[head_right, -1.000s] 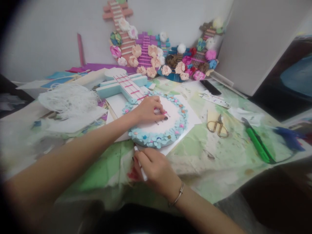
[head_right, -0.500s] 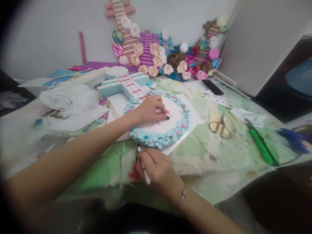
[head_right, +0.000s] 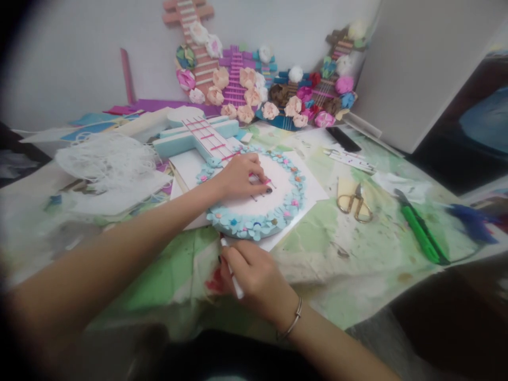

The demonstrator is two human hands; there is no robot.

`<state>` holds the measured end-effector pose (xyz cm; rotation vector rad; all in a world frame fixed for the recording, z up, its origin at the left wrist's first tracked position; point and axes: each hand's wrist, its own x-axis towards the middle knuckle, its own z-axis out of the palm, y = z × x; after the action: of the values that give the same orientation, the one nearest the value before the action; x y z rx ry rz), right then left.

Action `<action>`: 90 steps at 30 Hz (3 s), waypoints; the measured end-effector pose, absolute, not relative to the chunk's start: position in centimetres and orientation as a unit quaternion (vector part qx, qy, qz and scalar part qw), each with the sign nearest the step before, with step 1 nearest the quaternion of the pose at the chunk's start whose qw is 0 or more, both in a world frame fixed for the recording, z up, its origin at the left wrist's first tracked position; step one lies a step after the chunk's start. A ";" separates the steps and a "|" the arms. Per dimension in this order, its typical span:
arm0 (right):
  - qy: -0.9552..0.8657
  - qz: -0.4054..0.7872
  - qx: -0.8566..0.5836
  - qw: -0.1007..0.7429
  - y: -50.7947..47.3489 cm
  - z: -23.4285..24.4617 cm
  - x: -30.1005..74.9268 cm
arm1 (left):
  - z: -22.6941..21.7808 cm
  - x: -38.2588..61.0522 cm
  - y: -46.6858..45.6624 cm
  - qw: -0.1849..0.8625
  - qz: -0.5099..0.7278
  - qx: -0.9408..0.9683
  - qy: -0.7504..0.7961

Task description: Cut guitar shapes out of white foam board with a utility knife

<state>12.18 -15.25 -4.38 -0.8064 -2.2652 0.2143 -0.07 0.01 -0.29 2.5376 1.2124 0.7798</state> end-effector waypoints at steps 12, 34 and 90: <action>-0.829 0.230 -0.343 0.376 -14.7 -4.4 17.9 | -0.4 -0.1 0.2 0.101 0.294 0.860 0.404; -0.650 0.511 -0.431 0.362 -2.8 -2.3 28.4 | -0.8 -0.2 0.6 0.059 0.285 0.879 0.379; -0.970 0.110 -0.210 0.062 14.5 4.7 -4.2 | 1.2 -1.6 0.3 0.102 0.223 0.884 0.397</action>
<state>-4.21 14.49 4.70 -0.6336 -2.9313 0.3311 -1.57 0.29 1.22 2.6116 1.1739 0.6587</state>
